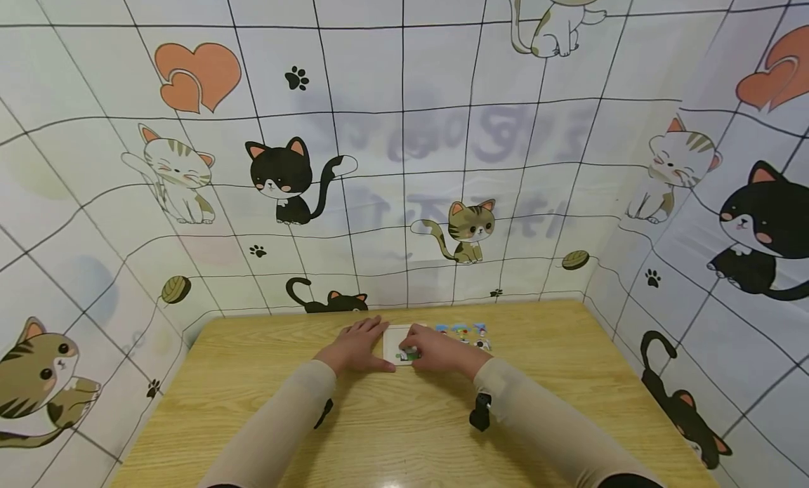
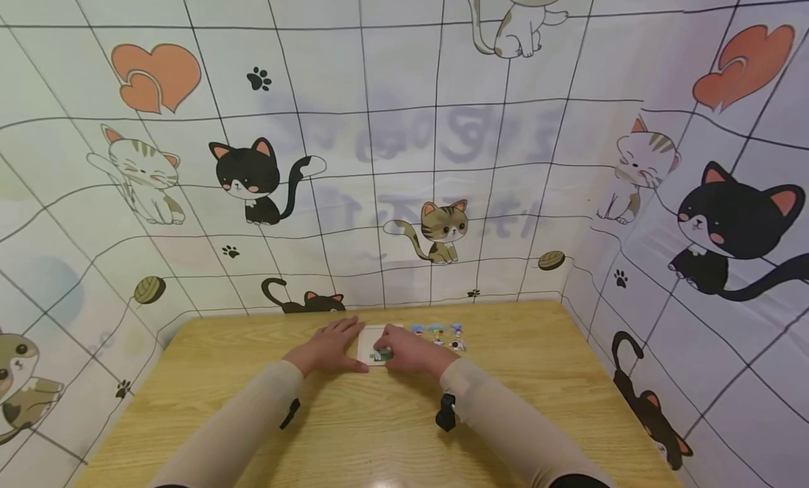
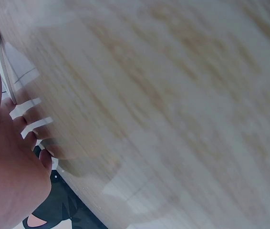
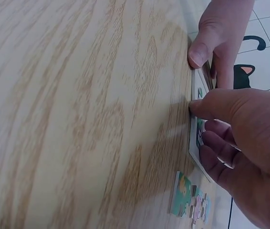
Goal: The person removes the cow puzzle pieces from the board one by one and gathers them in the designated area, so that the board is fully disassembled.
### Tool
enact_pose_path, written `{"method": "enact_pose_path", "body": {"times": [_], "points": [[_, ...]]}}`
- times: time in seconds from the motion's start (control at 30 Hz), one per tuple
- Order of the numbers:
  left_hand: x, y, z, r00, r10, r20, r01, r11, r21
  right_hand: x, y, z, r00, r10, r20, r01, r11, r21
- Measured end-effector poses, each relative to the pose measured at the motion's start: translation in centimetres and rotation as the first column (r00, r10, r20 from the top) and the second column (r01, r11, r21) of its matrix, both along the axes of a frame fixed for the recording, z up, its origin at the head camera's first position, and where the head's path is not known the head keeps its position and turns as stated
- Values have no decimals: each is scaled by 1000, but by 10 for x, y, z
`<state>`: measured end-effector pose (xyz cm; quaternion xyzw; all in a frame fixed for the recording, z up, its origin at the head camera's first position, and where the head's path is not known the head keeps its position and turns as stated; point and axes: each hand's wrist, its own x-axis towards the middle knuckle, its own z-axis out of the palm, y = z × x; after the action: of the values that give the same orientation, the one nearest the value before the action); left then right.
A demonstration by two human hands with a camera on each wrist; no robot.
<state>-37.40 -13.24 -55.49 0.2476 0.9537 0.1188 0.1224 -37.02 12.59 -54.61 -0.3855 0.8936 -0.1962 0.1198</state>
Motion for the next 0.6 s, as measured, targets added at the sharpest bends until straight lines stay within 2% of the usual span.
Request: {"method": "enact_pose_path", "body": {"times": [0.3,0.6], "points": [[-2,-1,-3,1000,7,-5,-7,1000,-14,-4,1,-5,1000,-2,1,2,1000,2],[-4,0,-4,1000,11,-4,-11,1000,-21,-4,3,-8,999,-21,46,23,999,-37]]}}
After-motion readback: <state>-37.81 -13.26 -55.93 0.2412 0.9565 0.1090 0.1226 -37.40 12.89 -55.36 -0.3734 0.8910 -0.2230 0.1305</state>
